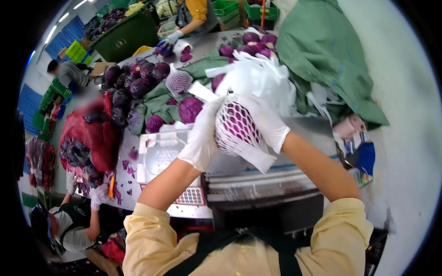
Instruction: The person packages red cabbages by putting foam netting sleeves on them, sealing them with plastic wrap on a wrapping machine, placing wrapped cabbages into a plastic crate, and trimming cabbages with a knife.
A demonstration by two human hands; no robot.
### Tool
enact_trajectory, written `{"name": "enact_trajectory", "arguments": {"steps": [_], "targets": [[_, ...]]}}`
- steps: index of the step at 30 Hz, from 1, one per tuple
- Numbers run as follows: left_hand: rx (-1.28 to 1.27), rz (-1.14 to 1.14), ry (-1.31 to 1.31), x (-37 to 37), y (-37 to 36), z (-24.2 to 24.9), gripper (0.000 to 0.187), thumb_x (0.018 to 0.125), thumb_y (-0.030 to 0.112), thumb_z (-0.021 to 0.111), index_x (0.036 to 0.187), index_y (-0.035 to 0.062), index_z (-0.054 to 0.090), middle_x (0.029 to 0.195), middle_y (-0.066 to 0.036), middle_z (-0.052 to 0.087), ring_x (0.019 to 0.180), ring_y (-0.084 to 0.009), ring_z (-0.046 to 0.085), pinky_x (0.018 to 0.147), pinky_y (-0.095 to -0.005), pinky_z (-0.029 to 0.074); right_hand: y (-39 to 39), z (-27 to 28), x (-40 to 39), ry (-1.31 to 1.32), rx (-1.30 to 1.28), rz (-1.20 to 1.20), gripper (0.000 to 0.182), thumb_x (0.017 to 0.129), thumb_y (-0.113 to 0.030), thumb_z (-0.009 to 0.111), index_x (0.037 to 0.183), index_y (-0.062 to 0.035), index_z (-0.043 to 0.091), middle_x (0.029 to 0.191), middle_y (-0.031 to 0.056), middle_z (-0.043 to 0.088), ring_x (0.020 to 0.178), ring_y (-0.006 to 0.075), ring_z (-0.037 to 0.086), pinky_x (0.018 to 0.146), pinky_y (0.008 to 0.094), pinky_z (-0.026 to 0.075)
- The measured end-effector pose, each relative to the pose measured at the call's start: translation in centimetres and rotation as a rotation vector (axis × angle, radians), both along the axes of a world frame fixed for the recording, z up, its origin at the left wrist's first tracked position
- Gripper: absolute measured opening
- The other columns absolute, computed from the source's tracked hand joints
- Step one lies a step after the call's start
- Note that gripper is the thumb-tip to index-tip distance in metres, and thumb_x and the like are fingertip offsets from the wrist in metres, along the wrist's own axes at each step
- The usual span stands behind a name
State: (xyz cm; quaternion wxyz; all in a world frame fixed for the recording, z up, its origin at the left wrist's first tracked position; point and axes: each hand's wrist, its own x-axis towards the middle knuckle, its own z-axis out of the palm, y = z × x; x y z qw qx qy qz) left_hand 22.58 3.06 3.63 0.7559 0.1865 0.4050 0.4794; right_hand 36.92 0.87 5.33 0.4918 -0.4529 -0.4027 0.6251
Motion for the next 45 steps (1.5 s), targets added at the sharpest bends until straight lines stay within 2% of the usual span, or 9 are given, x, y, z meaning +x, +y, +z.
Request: {"name": "enact_trajectory", "arguments": {"steps": [9, 14, 19, 22, 28, 35, 40, 43, 45], "targets": [[-0.043, -0.363, 0.149, 10.2, -1.5, -7.2, 0.027, 0.097, 0.021, 0.051, 0.104, -0.0022, 0.063, 0.087, -0.011, 0.071, 0.067, -0.0209, 0.068, 0.061, -0.0341, 0.057, -4.9, -7.3, 11.9, 0.081, -0.296, -0.084, 0.03, 0.093, -0.024, 0.051, 0.101, -0.0006, 0.067, 0.091, 0.0025, 0.066, 0.08, 0.0097, 0.058, 0.074, 0.0261, 0.048], [0.397, -0.302, 0.515, 10.1, -2.0, -8.1, 0.036, 0.098, 0.027, 0.053, 0.113, -0.0035, 0.062, 0.097, -0.011, 0.069, 0.082, -0.0159, 0.067, 0.07, -0.028, 0.054, -5.1, -5.5, 14.1, -0.133, 0.13, -0.091, 0.035, 0.098, -0.027, 0.048, 0.116, -0.0009, 0.063, 0.103, 0.0053, 0.066, 0.092, 0.0117, 0.06, 0.089, 0.027, 0.046], [0.415, 0.046, 0.459, 8.6, -5.2, -7.9, 0.044, 0.1, 0.036, 0.048, 0.12, -0.0017, 0.06, 0.108, -0.011, 0.066, 0.093, -0.0172, 0.064, 0.079, -0.0282, 0.052, -5.7, -7.9, 13.8, 0.235, -0.114, 0.222, 0.044, 0.102, -0.038, 0.044, 0.123, -0.0021, 0.06, 0.113, 0.0052, 0.066, 0.101, 0.0129, 0.06, 0.095, 0.0282, 0.046], [0.157, -0.118, -0.091, 11.5, -6.3, -8.6, 0.047, 0.103, 0.04, 0.042, 0.117, -0.0008, 0.061, 0.107, -0.01, 0.067, 0.095, -0.0177, 0.063, 0.086, -0.0313, 0.05, -5.9, -6.5, 13.7, 0.272, -0.289, 0.164, 0.042, 0.1, -0.04, 0.047, 0.109, -0.0032, 0.065, 0.101, 0.0077, 0.071, 0.085, 0.0166, 0.067, 0.08, 0.031, 0.055], [0.198, -0.063, 0.153, 13.1, -6.9, -9.8, 0.049, 0.104, 0.038, 0.039, 0.123, -0.0033, 0.056, 0.114, -0.012, 0.065, 0.1, -0.0193, 0.061, 0.092, -0.0306, 0.047, -4.0, -8.6, 16.8, 0.293, -0.402, 0.178, 0.039, 0.099, -0.037, 0.05, 0.104, -0.0031, 0.067, 0.096, 0.0081, 0.072, 0.084, 0.0164, 0.067, 0.078, 0.0298, 0.054], [1.125, -0.172, 1.255, 2.8, -12.6, -2.5, 0.043, 0.084, 0.009, 0.068, 0.126, 0.0126, 0.06, 0.117, -0.011, 0.061, 0.1, -0.0226, 0.062, 0.084, -0.0331, 0.051, -10.5, -4.4, 26.3, -1.25, 0.804, 0.067, 0.04, 0.085, -0.023, 0.068, 0.122, -0.01, 0.06, 0.107, 0.0137, 0.062, 0.096, 0.0281, 0.061, 0.085, 0.0353, 0.049], [1.609, -0.636, 1.854, -5.1, -14.1, -4.1, 0.059, 0.069, 0.015, 0.076, 0.124, 0.0225, 0.059, 0.12, -0.008, 0.059, 0.09, -0.027, 0.064, 0.07, -0.0379, 0.053, -16.1, -3.4, 30.5, -2.063, 0.936, 0.535, 0.062, 0.074, -0.034, 0.074, 0.131, -0.0241, 0.051, 0.1, 0.0026, 0.057, 0.083, 0.0195, 0.062, 0.066, 0.0354, 0.048], [1.675, -0.832, 1.866, -2.6, -14.8, -3.3, 0.059, 0.068, 0.016, 0.075, 0.124, 0.027, 0.058, 0.126, -0.007, 0.056, 0.084, -0.0257, 0.067, 0.067, -0.0372, 0.056, -17.3, -4.5, 30.1, -2.07, 1.024, 0.696, 0.066, 0.072, -0.036, 0.075, 0.131, -0.0269, 0.047, 0.098, 0.0034, 0.057, 0.081, 0.0206, 0.062, 0.065, 0.0353, 0.049], [1.67, -0.852, 1.901, 0.2, -15.5, -2.5, 0.054, 0.071, 0.018, 0.072, 0.123, 0.0279, 0.058, 0.128, -0.005, 0.054, 0.084, -0.0237, 0.067, 0.067, -0.0364, 0.057, -16.9, -6.0, 29.0, -1.937, 1.162, 0.756, 0.026, 0.083, -0.024, 0.06, 0.109, -0.019, 0.059, 0.093, 0.0068, 0.058, 0.077, 0.0233, 0.062, 0.061, 0.0366, 0.051]]}}
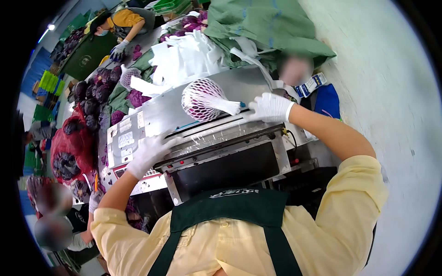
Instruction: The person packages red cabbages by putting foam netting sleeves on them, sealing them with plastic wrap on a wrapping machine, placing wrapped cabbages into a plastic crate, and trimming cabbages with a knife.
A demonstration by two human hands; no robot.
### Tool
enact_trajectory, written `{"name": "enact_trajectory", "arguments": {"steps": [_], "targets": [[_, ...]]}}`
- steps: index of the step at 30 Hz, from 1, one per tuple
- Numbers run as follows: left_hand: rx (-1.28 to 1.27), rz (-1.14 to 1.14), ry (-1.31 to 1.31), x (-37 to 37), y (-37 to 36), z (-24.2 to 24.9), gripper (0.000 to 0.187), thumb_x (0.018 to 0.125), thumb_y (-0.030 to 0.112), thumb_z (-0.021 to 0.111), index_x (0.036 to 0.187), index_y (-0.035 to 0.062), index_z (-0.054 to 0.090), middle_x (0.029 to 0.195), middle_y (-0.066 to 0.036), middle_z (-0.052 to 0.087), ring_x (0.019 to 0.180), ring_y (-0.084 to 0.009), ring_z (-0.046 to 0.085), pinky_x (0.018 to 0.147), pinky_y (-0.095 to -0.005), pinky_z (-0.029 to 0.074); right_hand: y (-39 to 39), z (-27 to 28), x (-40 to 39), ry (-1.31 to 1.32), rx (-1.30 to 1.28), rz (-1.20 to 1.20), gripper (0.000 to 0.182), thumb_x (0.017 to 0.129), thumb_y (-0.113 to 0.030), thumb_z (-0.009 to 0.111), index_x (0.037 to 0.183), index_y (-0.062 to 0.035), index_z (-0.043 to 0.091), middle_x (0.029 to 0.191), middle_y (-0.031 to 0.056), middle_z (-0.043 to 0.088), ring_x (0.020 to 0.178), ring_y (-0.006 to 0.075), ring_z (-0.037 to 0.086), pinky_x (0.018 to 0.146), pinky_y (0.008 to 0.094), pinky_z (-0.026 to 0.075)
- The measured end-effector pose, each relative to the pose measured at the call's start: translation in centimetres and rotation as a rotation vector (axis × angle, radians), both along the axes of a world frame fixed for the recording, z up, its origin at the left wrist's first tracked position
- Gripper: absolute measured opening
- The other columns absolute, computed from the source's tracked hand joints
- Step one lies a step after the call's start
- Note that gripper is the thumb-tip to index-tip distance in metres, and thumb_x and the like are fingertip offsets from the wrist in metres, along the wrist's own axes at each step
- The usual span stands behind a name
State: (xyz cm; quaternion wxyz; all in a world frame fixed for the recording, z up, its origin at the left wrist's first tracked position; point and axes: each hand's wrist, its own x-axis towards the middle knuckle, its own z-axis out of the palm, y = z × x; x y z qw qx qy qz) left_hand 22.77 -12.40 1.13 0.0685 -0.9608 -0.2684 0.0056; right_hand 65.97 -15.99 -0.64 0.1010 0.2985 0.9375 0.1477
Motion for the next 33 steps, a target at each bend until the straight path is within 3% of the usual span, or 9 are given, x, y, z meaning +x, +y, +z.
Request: {"name": "enact_trajectory", "arguments": {"steps": [4, 8, 12, 16, 19, 20, 23, 30, 33], "targets": [[0.041, -0.071, -0.298, 1.7, -0.1, -4.3, 0.029, 0.082, 0.017, 0.065, 0.11, 0.023, 0.066, 0.123, -0.004, 0.06, 0.082, -0.0231, 0.067, 0.068, -0.0355, 0.055, -1.2, -1.4, -3.3, 0.391, -0.182, -0.163, 0.011, 0.087, -0.015, 0.056, 0.095, -0.0089, 0.06, 0.081, 0.0103, 0.06, 0.071, 0.0251, 0.066, 0.059, 0.0383, 0.054], [-0.954, 0.668, -0.762, 0.4, -3.8, -1.9, 0.013, 0.095, 0.008, 0.055, 0.097, 0.0021, 0.065, 0.102, -0.013, 0.068, 0.083, -0.0187, 0.07, 0.07, -0.0298, 0.055, -4.6, 4.6, -3.6, 0.936, -0.96, -0.79, 0.011, 0.094, -0.01, 0.052, 0.089, -0.0036, 0.058, 0.081, 0.009, 0.064, 0.064, 0.018, 0.067, 0.061, 0.0352, 0.054], [-0.558, 0.174, -1.417, -0.1, -3.7, 4.0, 0.014, 0.098, 0.006, 0.048, 0.101, 0.0007, 0.061, 0.085, -0.012, 0.071, 0.077, -0.0234, 0.071, 0.083, -0.0374, 0.056, -3.5, 10.4, -2.0, 1.529, -0.809, -0.451, 0.012, 0.099, -0.01, 0.048, 0.093, -0.001, 0.054, 0.087, 0.0092, 0.067, 0.078, 0.0154, 0.069, 0.066, 0.0275, 0.054], [-0.466, 0.109, -1.041, 3.8, 3.6, 5.9, 0.091, 0.066, 0.019, 0.085, 0.142, 0.0004, 0.038, 0.146, -0.016, 0.041, 0.135, -0.0258, 0.041, 0.109, -0.0381, 0.035, 4.6, 8.3, -3.3, 1.25, -0.065, -0.365, 0.016, 0.094, -0.001, 0.053, 0.109, -0.0012, 0.057, 0.098, 0.0092, 0.069, 0.092, 0.0132, 0.067, 0.081, 0.0263, 0.051], [-0.39, 0.025, -0.59, 6.9, 8.4, -0.8, 0.13, 0.047, 0.038, 0.093, 0.15, 0.0028, 0.022, 0.153, -0.029, 0.021, 0.144, -0.0393, 0.02, 0.119, -0.04, 0.017, 8.8, 3.1, -5.5, 0.813, -0.244, -0.33, 0.044, 0.09, -0.003, 0.051, 0.134, -0.0045, 0.044, 0.126, 0.0186, 0.057, 0.115, 0.0255, 0.058, 0.098, 0.0315, 0.045], [-0.631, 0.027, -0.724, 8.2, 8.6, -2.2, 0.125, 0.052, 0.039, 0.092, 0.151, 0.0065, 0.023, 0.149, -0.027, 0.031, 0.141, -0.0363, 0.031, 0.116, -0.0382, 0.026, 8.8, 3.4, -7.4, 0.617, -0.474, -0.502, 0.055, 0.091, -0.007, 0.048, 0.145, -0.0077, 0.035, 0.132, 0.0212, 0.053, 0.12, 0.0329, 0.054, 0.104, 0.0332, 0.04], [-0.883, 0.245, -0.975, 9.5, 9.0, -3.7, 0.11, 0.062, 0.042, 0.087, 0.15, 0.0144, 0.028, 0.136, -0.02, 0.051, 0.122, -0.0251, 0.056, 0.105, -0.0342, 0.042, 9.5, -2.8, -8.2, 1.255, -0.694, -0.342, 0.07, 0.088, -0.014, 0.06, 0.148, -0.0023, 0.024, 0.137, 0.0217, 0.046, 0.129, 0.0293, 0.047, 0.11, 0.0329, 0.034], [-1.945, 0.7, -0.735, 8.3, -2.7, 2.0, 0.08, 0.093, 0.056, 0.053, 0.148, 0.005, 0.025, 0.142, -0.014, 0.045, 0.123, -0.0229, 0.052, 0.103, -0.0383, 0.046, -3.7, 1.2, -7.9, 1.199, -1.717, -0.697, 0.103, 0.066, 0.007, 0.069, 0.151, -0.009, 0.014, 0.14, 0.0101, 0.043, 0.122, 0.0196, 0.049, 0.102, 0.0316, 0.044], [-2.25, 0.796, -0.48, 7.9, -7.4, 0.5, 0.084, 0.091, 0.071, 0.038, 0.147, 0.0082, 0.034, 0.145, -0.014, 0.044, 0.129, -0.0242, 0.047, 0.106, -0.0395, 0.042, -10.2, 0.7, -8.9, 1.313, -2.178, -0.983, 0.08, 0.074, 0.004, 0.06, 0.146, -0.0071, 0.028, 0.128, 0.0117, 0.053, 0.117, 0.0205, 0.055, 0.092, 0.0314, 0.053]]}}
